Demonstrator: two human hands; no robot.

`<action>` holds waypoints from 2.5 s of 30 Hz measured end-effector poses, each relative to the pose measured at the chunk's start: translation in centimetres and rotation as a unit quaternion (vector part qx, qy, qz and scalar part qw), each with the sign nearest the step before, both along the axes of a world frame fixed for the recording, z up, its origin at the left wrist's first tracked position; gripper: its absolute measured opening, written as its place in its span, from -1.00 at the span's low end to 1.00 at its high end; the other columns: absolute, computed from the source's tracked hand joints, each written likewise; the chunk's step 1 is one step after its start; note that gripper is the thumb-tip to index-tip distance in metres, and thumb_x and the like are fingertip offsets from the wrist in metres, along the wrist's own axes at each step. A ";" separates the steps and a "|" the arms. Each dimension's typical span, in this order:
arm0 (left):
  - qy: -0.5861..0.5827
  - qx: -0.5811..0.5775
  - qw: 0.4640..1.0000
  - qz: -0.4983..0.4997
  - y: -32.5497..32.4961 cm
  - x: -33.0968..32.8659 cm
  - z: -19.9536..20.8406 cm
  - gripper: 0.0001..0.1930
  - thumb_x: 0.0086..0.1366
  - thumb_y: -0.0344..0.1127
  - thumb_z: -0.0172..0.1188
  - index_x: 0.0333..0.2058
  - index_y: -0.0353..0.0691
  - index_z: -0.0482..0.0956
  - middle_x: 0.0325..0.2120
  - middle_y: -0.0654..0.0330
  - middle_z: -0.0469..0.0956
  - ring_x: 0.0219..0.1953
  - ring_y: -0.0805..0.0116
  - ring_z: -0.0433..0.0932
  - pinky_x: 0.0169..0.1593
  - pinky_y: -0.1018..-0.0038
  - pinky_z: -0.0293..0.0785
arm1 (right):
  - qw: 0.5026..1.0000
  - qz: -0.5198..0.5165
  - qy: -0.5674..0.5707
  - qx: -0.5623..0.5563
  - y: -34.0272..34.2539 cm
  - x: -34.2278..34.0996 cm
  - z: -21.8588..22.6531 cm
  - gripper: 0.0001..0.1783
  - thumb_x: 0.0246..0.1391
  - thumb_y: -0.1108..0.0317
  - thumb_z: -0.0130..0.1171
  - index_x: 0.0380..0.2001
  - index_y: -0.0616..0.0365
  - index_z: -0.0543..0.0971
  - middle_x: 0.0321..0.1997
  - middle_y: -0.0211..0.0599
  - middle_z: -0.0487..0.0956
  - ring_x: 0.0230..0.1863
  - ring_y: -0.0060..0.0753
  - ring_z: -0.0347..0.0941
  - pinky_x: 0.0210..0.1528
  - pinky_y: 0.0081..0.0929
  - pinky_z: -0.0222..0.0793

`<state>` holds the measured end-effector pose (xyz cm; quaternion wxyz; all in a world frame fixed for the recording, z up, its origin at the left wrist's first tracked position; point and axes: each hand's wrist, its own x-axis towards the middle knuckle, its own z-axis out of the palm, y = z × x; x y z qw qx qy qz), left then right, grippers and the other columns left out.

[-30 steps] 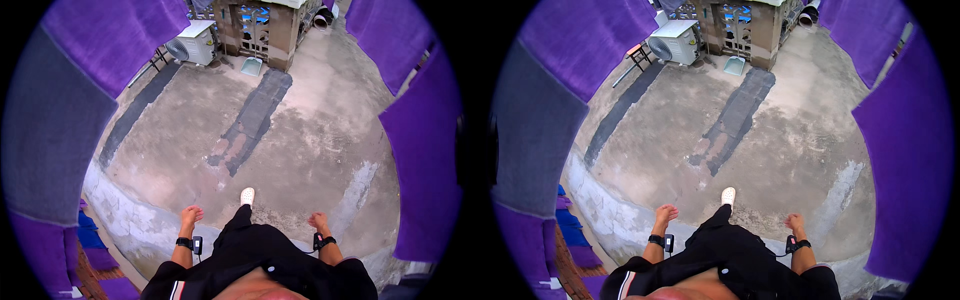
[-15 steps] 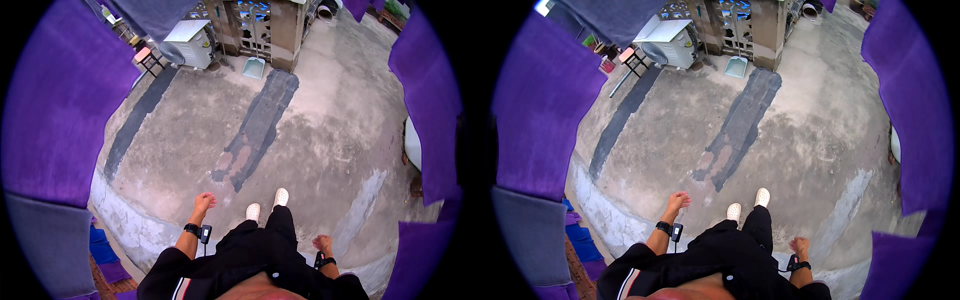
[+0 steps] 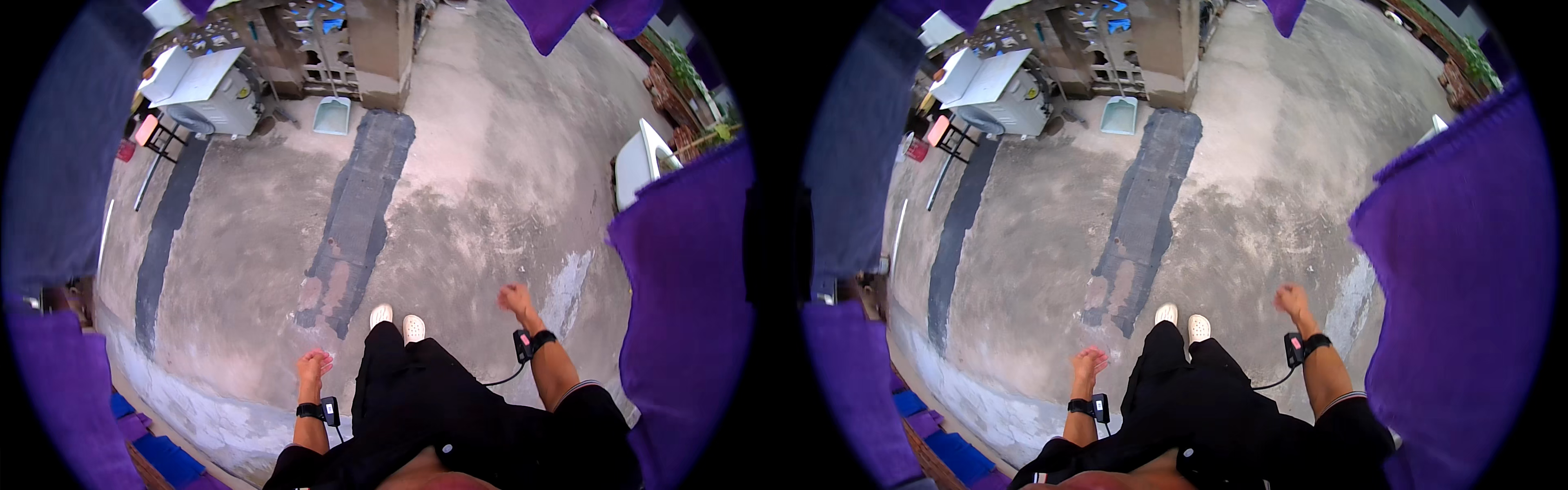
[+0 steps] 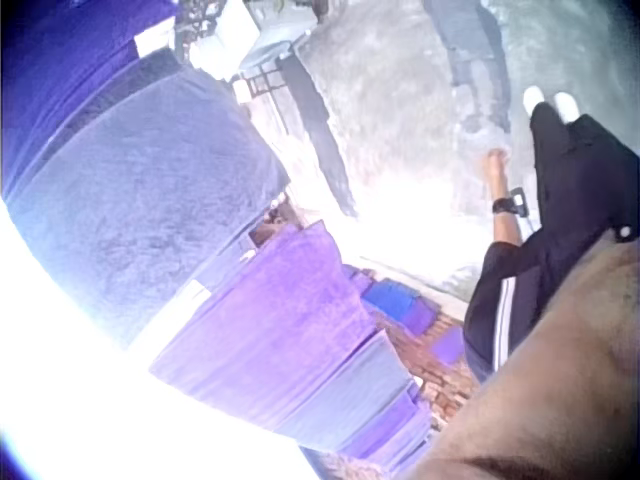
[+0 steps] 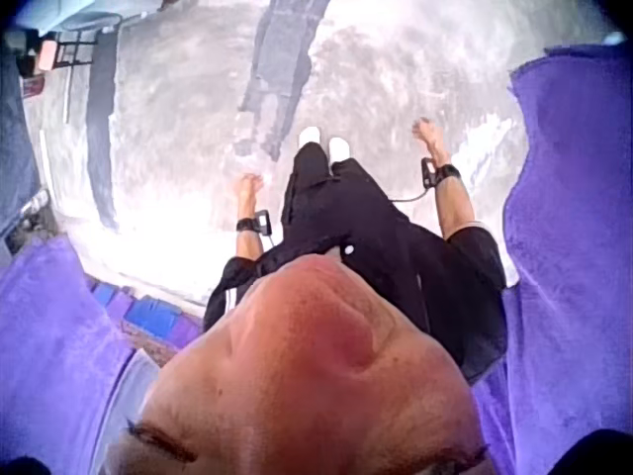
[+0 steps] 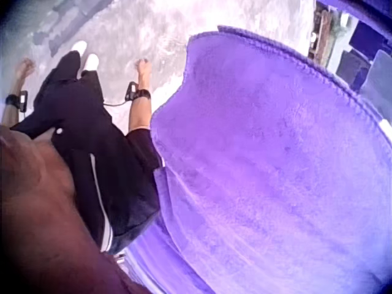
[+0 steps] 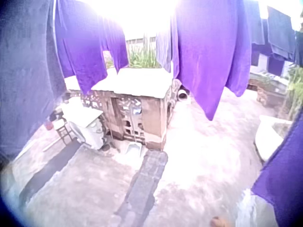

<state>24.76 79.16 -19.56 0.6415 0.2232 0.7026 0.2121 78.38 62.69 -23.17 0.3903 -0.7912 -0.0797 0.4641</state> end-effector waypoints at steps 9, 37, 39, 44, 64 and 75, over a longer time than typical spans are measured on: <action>0.033 -0.026 0.989 -0.142 11.0 5.5 -1.0 -0.75 0.15 -0.47 0.07 -0.15 -0.35 0.43 -0.37 0.06 0.56 -0.38 0.24 0.59 -0.33 0.36 0.59 | 0.996 -0.085 -0.025 0.023 0.7 1.6 1.4 -0.72 0.07 0.37 0.03 -0.17 0.31 0.45 -0.40 -0.19 0.54 -0.46 -0.36 0.54 -0.49 -0.50 0.46; 0.092 0.035 0.935 -0.340 24.5 51.5 6.4 -0.75 0.16 -0.43 0.15 -0.17 -0.32 0.47 -0.39 0.14 0.57 -0.43 0.38 0.60 -0.39 0.49 0.54 | 0.932 -0.331 0.099 -0.107 -7.1 25.0 -2.5 -0.81 0.08 0.40 0.00 -0.25 0.28 0.45 -0.49 -0.21 0.52 -0.58 -0.35 0.52 -0.65 -0.51 0.43; 0.096 0.036 0.933 -0.346 25.7 53.9 6.1 -0.76 0.16 -0.42 0.15 -0.17 -0.31 0.47 -0.39 0.15 0.57 -0.44 0.38 0.59 -0.40 0.49 0.53 | 0.931 -0.347 0.090 -0.064 -4.6 29.7 -3.5 -0.79 0.08 0.38 0.03 -0.24 0.26 0.47 -0.49 -0.25 0.51 -0.57 -0.38 0.51 -0.62 -0.51 0.42; 0.118 0.005 0.926 -0.359 28.6 58.8 3.5 -0.76 0.18 -0.40 0.15 -0.16 -0.30 0.47 -0.37 0.15 0.58 -0.40 0.36 0.60 -0.36 0.46 0.56 | 0.949 -0.309 0.068 0.012 3.8 40.6 -4.7 -0.72 0.11 0.36 0.02 -0.13 0.25 0.43 -0.44 -0.26 0.52 -0.54 -0.41 0.51 -0.58 -0.54 0.42; 0.128 0.030 0.973 -0.189 36.7 81.5 5.0 -0.75 0.14 -0.43 0.14 -0.17 -0.31 0.48 -0.40 0.16 0.57 -0.43 0.38 0.60 -0.37 0.49 0.54 | 0.952 -0.243 0.134 -0.132 8.0 68.7 -4.3 -0.84 0.03 0.41 -0.04 -0.29 0.21 0.40 -0.51 -0.18 0.50 -0.62 -0.30 0.49 -0.68 -0.44 0.40; 0.154 -0.011 0.987 -0.048 32.8 85.9 7.3 -0.82 0.13 -0.46 0.11 -0.25 -0.26 0.51 -0.43 0.18 0.57 -0.45 0.39 0.59 -0.40 0.47 0.52 | 0.987 -0.101 0.084 -0.092 24.9 87.4 -4.0 -0.76 0.07 0.36 -0.02 -0.21 0.26 0.41 -0.45 -0.18 0.51 -0.55 -0.31 0.51 -0.61 -0.46 0.44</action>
